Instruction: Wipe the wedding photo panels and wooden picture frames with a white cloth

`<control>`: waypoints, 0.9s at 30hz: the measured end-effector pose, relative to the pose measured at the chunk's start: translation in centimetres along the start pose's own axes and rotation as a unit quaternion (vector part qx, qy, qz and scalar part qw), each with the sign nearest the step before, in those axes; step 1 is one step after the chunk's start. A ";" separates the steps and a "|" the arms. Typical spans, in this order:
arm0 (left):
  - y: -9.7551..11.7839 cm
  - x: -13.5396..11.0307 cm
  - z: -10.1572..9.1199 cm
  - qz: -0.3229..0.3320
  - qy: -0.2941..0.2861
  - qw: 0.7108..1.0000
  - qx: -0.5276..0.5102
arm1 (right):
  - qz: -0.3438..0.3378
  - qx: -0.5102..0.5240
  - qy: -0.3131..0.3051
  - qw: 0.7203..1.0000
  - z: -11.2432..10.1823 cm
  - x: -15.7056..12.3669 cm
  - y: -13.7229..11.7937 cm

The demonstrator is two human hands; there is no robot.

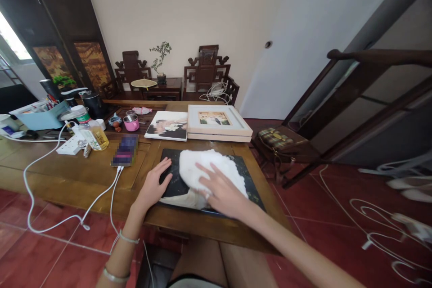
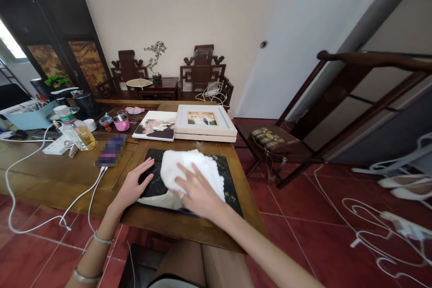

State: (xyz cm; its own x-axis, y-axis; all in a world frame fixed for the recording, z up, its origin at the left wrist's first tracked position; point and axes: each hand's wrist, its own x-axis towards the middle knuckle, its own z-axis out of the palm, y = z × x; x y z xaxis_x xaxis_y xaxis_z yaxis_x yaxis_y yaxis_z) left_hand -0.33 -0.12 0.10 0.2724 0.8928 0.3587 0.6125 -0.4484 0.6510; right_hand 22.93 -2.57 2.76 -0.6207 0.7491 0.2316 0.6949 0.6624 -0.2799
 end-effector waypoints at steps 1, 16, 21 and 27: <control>0.0 0.0 0.0 0.001 0.001 1.000 -0.003 | 0.020 -0.013 0.006 1.000 0.0 1.5 1.4; -0.2 -0.1 0.1 -0.034 0.085 0.995 -0.048 | -0.101 0.064 -0.062 0.991 0.9 -1.7 -6.0; -0.6 -0.3 0.3 -0.061 0.085 0.993 -0.049 | -0.015 0.026 -0.001 1.000 0.4 -0.8 -2.2; -0.6 -0.2 0.6 -0.081 0.055 0.994 -0.053 | 0.098 -0.044 0.009 0.994 1.1 6.9 1.6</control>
State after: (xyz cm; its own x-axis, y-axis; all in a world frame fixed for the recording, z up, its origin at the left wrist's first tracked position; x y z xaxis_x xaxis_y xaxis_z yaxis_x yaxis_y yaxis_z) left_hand -0.30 0.02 -0.74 0.0906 0.9465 0.3098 0.5580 -0.3059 0.7714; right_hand 19.36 3.58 2.89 -0.4642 0.8636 0.1968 0.8317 0.5014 -0.2387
